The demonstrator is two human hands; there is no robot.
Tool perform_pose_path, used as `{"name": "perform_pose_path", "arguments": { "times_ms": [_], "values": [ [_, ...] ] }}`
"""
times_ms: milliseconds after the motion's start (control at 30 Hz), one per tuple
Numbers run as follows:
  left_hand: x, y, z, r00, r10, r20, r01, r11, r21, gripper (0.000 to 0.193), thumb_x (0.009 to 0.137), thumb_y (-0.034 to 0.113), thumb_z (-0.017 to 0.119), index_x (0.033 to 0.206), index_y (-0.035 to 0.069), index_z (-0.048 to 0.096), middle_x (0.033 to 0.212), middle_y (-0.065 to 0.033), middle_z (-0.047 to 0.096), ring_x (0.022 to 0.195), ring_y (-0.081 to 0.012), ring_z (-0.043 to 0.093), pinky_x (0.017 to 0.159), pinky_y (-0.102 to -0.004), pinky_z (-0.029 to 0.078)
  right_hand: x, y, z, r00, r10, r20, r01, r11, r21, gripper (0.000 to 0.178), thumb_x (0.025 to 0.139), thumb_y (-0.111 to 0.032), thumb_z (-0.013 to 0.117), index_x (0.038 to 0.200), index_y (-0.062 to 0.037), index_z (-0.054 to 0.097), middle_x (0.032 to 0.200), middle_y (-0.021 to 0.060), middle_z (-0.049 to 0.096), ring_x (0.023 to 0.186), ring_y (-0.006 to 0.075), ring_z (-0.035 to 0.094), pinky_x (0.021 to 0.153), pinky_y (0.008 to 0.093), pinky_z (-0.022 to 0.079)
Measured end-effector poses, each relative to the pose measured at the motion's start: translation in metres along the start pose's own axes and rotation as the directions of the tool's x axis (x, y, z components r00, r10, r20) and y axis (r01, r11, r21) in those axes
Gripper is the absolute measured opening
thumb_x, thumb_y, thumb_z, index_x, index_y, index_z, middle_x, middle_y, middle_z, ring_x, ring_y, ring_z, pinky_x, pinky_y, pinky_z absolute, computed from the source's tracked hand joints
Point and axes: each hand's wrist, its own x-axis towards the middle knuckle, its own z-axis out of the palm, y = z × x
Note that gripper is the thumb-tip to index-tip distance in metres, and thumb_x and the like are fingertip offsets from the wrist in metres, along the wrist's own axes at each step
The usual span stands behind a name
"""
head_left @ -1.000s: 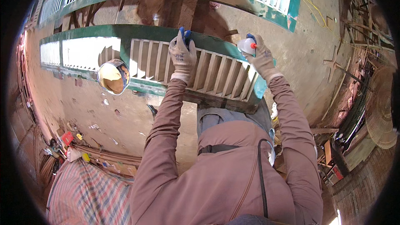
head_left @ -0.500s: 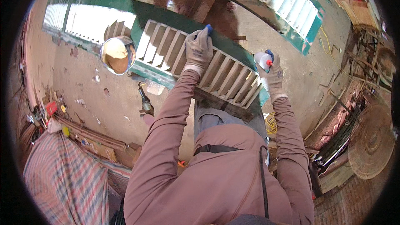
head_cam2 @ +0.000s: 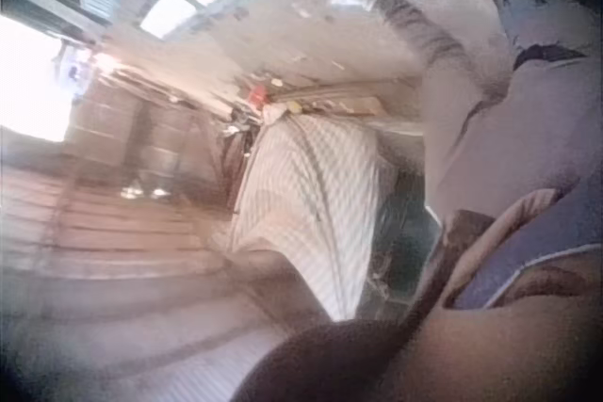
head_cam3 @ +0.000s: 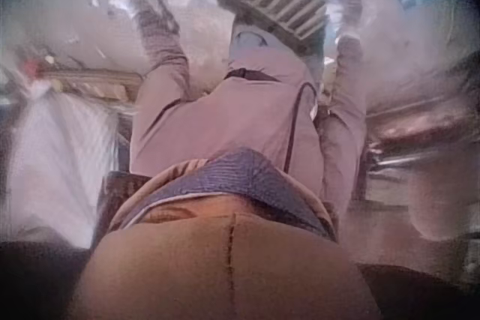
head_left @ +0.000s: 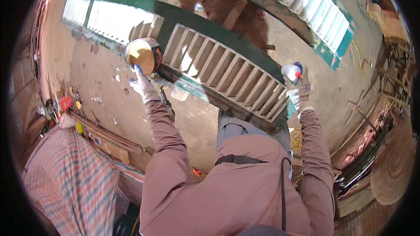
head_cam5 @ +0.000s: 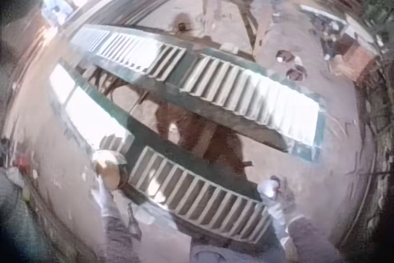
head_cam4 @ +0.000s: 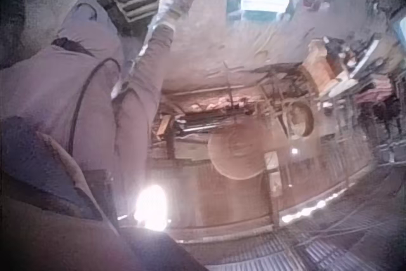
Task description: The person applies glue from a white bottle with a red tip to the edges of a green slatted wooden frame. They repeatedly squeeze glue along the frame's edges and slats, then set the bottle down and pick it up again to continue.
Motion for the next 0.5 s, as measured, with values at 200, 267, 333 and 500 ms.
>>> {"name": "perform_pose_path", "arguments": {
  "times_ms": [200, 267, 333, 500],
  "values": [
    [0.043, 0.000, -0.001, 0.794, -0.166, 0.585, 0.230, 0.973, -0.036, 0.039, 0.106, 0.028, 0.058, 0.131, 0.000, 0.064, 0.112, -0.0170, 0.075, 0.085, -0.0296, 0.075, 0.070, -0.0420, 0.062, -0.005, -0.004, 0.001, 0.994, -0.068, -0.086, 0.066, 0.997, -0.027, 0.067, 0.082, -0.015, 0.085, 0.137, -0.0096, 0.047, 0.124, 0.0177, 0.061, 0.114, 0.0405, 0.067, 0.095, 0.0445, 0.056],
    [0.040, 0.021, -0.010, 0.888, 0.122, 0.444, -0.161, 0.986, 0.052, 0.038, 0.106, 0.025, 0.055, 0.129, -0.003, 0.066, 0.114, -0.0171, 0.075, 0.093, -0.0337, 0.074, 0.081, -0.0432, 0.059, -0.004, -0.005, 0.004, 0.987, -0.110, -0.114, 0.105, 0.993, -0.049, 0.069, 0.081, -0.015, 0.085, 0.138, -0.0109, 0.047, 0.125, 0.0171, 0.060, 0.116, 0.0392, 0.066, 0.096, 0.0437, 0.056],
    [0.018, 0.056, -0.009, 0.826, 0.190, 0.531, -0.371, 0.892, 0.258, 0.036, 0.105, 0.020, 0.054, 0.128, -0.004, 0.067, 0.113, -0.0170, 0.075, 0.097, -0.0340, 0.072, 0.087, -0.0428, 0.055, -0.004, -0.005, 0.003, 0.994, -0.055, -0.091, 0.052, 0.998, -0.032, 0.069, 0.081, -0.016, 0.085, 0.139, -0.0114, 0.047, 0.126, 0.0165, 0.059, 0.117, 0.0387, 0.065, 0.097, 0.0437, 0.055],
    [-0.098, 0.176, 0.026, 0.396, 0.387, 0.833, -0.333, 0.905, -0.262, 0.044, 0.106, 0.010, 0.045, 0.148, -0.001, 0.053, 0.141, -0.0159, 0.060, 0.128, -0.0250, 0.057, 0.111, -0.0372, 0.043, -0.005, -0.008, 0.004, 0.992, -0.055, -0.116, 0.050, 0.998, -0.037, 0.069, 0.080, -0.018, 0.085, 0.138, -0.0123, 0.048, 0.127, 0.0147, 0.060, 0.117, 0.0387, 0.065, 0.099, 0.0447, 0.055]
  ]
}}
